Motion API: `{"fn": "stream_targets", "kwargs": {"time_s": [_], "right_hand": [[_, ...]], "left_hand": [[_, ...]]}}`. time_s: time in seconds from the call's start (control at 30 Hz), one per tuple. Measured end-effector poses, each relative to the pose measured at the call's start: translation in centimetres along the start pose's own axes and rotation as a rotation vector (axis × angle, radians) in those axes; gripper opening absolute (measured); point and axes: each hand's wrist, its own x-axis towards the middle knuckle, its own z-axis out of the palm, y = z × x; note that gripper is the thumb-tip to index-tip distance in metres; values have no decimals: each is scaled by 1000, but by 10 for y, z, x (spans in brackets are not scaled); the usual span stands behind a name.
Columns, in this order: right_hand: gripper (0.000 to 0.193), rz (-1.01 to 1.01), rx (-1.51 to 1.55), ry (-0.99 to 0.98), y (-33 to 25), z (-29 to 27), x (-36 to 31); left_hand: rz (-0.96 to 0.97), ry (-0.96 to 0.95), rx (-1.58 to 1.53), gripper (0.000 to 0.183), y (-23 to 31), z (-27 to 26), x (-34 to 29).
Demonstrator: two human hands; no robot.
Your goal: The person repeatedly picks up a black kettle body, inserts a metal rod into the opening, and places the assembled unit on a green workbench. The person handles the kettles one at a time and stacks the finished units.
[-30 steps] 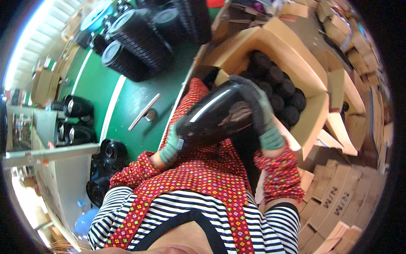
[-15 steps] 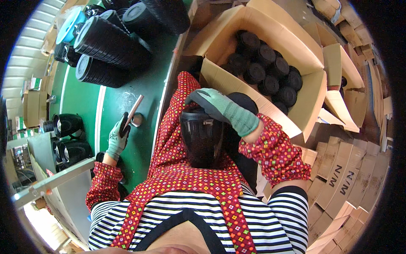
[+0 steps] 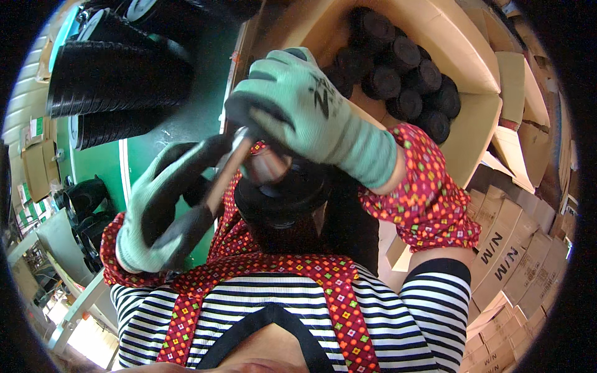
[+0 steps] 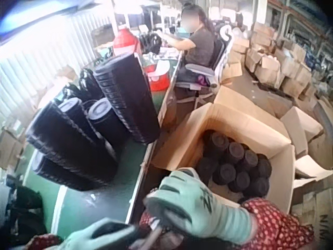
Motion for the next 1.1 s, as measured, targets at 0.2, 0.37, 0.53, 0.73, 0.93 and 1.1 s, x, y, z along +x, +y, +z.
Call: {"fn": "stream_targets", "kwargs": {"time_s": [0.2,0.37,0.53,0.73,0.93,1.1], "right_hand": [[32,264,684,82,41,72,-62],[32,21,590,144,30,71,-61],[36,109,589,71,18,48,-73],[41,64,631,109,9,76,-79],[35,-160,767,135,20,92,-53],[32,-92,618,114,20,75,-58]], "left_hand": [[607,-196,80,58,-20,8,56],[461,-130,72,37,10,80,67],[311,-57,425,36,34,124,73],[437,-57,104,40,16,107,67],[409,-33,80,44,14,97,60],[473,-57,-57,29,2,100,68]]}}
